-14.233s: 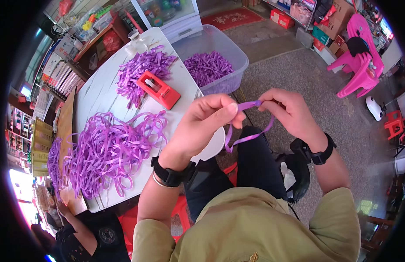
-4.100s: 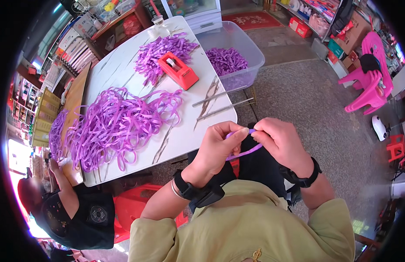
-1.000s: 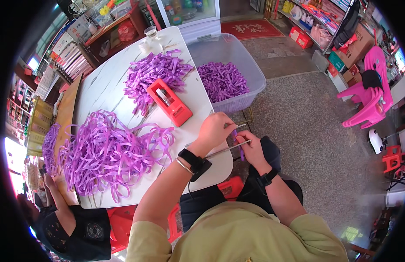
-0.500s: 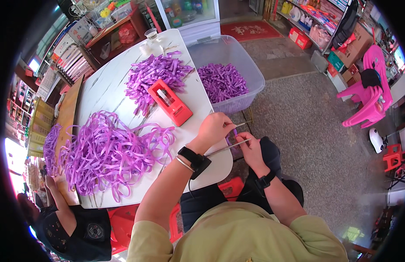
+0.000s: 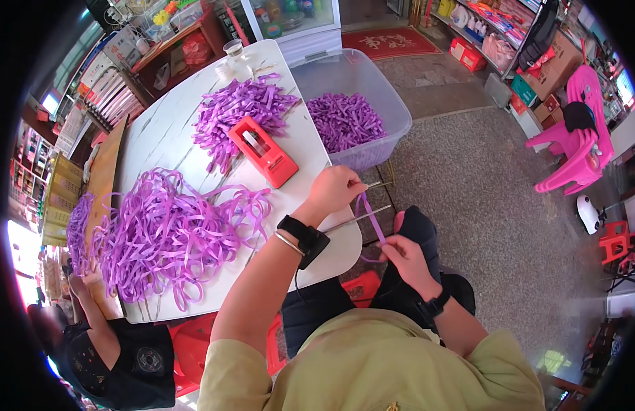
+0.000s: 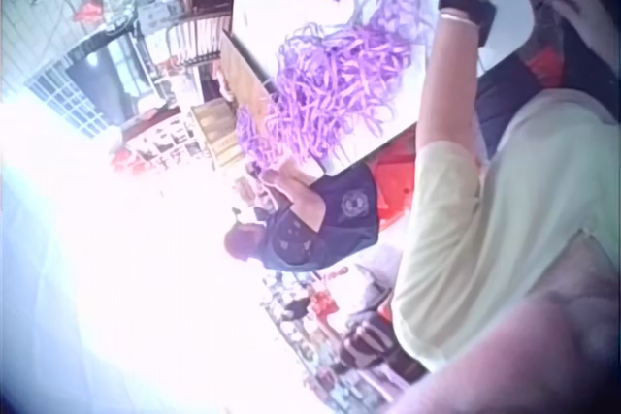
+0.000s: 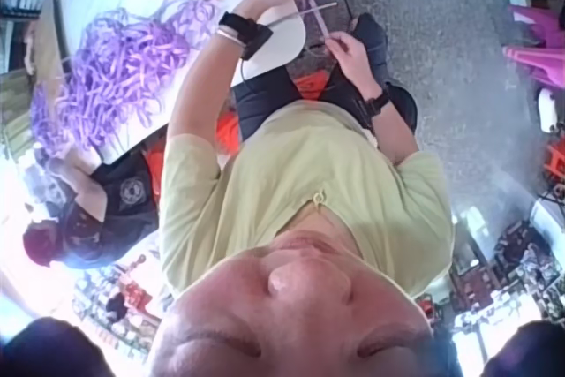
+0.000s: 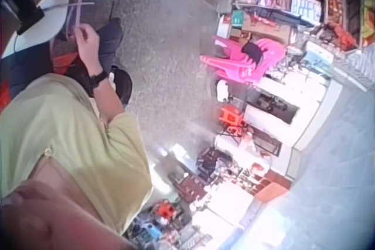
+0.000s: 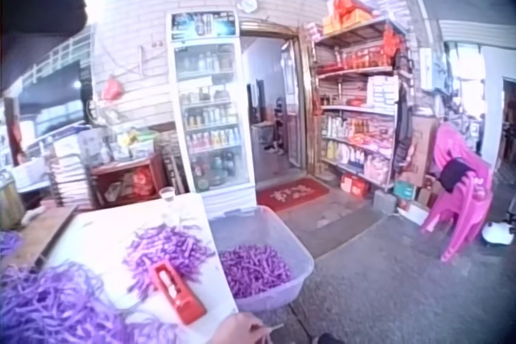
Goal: Tying and assembling purple ribbons using a wooden jig on a table.
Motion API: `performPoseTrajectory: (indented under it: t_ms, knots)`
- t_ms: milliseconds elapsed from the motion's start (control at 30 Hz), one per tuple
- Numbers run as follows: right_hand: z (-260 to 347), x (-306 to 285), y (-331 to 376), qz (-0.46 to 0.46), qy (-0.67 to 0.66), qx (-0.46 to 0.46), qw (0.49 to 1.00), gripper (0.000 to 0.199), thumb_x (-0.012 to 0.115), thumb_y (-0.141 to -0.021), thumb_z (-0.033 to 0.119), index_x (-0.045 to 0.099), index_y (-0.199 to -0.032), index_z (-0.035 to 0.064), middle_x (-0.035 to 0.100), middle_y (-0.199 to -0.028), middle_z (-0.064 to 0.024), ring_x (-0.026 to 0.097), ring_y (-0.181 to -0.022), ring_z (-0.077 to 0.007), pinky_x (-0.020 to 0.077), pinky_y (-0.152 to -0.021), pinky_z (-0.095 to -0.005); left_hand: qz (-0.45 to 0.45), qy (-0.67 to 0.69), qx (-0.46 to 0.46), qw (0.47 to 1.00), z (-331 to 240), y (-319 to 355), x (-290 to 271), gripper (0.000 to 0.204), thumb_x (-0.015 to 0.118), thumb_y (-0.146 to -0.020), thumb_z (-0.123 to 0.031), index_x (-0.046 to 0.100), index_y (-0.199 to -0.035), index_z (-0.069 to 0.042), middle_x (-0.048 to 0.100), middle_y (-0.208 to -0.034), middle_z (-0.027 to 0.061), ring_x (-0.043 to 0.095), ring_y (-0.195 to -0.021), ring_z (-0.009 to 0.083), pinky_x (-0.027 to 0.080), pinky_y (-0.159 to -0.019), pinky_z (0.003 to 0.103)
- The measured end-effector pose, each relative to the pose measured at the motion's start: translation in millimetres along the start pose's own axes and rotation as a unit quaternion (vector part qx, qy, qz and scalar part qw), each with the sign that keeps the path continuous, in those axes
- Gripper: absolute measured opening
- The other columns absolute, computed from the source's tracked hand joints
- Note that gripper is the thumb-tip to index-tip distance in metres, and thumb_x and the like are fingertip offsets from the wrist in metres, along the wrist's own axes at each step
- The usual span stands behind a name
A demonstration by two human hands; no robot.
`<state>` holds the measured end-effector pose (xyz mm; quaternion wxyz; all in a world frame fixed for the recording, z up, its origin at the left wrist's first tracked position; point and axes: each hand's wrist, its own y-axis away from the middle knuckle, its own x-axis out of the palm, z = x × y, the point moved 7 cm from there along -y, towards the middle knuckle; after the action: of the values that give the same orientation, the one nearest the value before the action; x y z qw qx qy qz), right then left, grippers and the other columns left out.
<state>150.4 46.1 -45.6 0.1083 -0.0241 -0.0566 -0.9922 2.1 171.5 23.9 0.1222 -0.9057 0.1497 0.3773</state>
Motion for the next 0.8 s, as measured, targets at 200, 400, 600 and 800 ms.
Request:
performPoseTrajectory:
  t_ms: [200,400,600,800]
  knots:
    - [17,-8,64,0.033,0.072,0.050,0.996,0.011,0.053,-0.081,0.007,0.059,-0.088,0.0003,0.059,-0.071,-0.0023,0.054,-0.067,-0.0091,0.0421,-0.067,-0.0228,0.034,-0.030,-0.026,0.999,2,0,5,0.018,0.064,-0.071,-0.020,0.063,-0.074,-0.002,0.059,-0.066,0.0119,0.057,-0.059,0.0238,0.044,-0.056,0.032]
    - [38,-12,103,0.061,0.305,-0.111,0.944,0.006,0.060,-0.072,0.011,0.065,-0.076,0.0107,0.058,-0.073,0.0004,0.053,-0.080,-0.0156,0.0299,-0.089,-0.0351,0.044,-0.050,-0.034,0.997,5,-1,9,0.018,0.062,-0.072,-0.021,0.064,-0.075,-0.004,0.059,-0.067,0.0116,0.057,-0.060,0.0243,0.044,-0.056,0.033]
    - [34,-10,125,0.090,0.352,-0.132,0.922,0.006,0.061,-0.073,0.017,0.066,-0.076,0.0140,0.057,-0.079,-0.0018,0.052,-0.088,-0.0159,0.0274,-0.091,-0.0390,0.022,-0.041,-0.026,0.999,6,-2,8,0.019,0.062,-0.071,-0.025,0.064,-0.069,-0.006,0.060,-0.063,0.0104,0.059,-0.062,0.0269,0.045,-0.057,0.037]
    - [39,-5,137,0.103,0.384,-0.168,0.902,0.004,0.062,-0.072,0.015,0.064,-0.075,0.0127,0.057,-0.082,-0.0036,0.052,-0.091,-0.0194,0.0317,-0.088,-0.0391,0.017,-0.047,-0.039,0.998,6,0,7,0.019,0.061,-0.072,-0.026,0.065,-0.070,-0.007,0.060,-0.065,0.0108,0.058,-0.063,0.0277,0.045,-0.058,0.037]
